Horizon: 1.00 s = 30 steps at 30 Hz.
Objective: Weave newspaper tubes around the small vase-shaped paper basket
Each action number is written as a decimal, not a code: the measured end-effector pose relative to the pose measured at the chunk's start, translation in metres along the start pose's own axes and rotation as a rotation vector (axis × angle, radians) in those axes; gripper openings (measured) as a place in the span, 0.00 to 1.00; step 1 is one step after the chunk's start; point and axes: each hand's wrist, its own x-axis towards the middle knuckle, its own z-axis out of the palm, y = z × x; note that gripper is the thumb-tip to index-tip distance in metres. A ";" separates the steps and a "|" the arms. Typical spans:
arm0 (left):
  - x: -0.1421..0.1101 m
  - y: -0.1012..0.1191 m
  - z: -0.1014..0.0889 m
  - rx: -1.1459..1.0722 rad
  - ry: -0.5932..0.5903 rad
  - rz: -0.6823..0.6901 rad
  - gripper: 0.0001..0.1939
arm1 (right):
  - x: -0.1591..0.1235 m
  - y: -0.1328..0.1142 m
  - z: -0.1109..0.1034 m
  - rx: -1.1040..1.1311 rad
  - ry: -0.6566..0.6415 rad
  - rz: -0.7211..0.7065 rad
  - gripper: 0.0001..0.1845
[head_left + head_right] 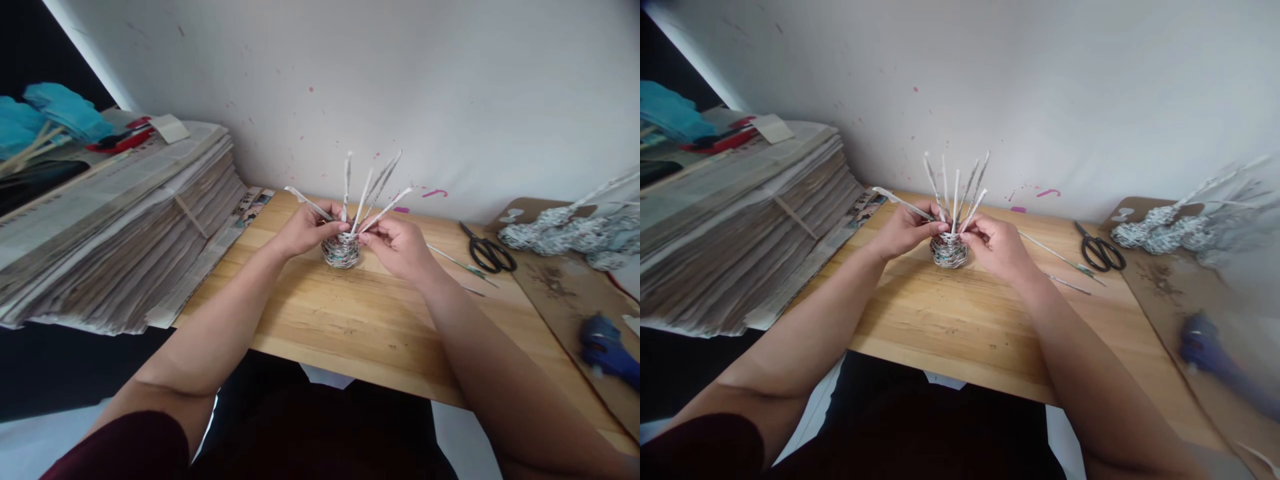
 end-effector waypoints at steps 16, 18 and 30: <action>0.000 0.000 0.005 0.023 0.134 -0.074 0.19 | 0.004 -0.004 0.003 0.308 0.218 0.070 0.20; -0.001 0.000 0.005 0.020 0.138 -0.075 0.18 | 0.005 -0.002 0.006 0.342 0.254 0.071 0.23; -0.002 0.002 0.014 0.123 0.122 0.036 0.17 | 0.005 -0.006 0.016 0.254 0.173 0.082 0.20</action>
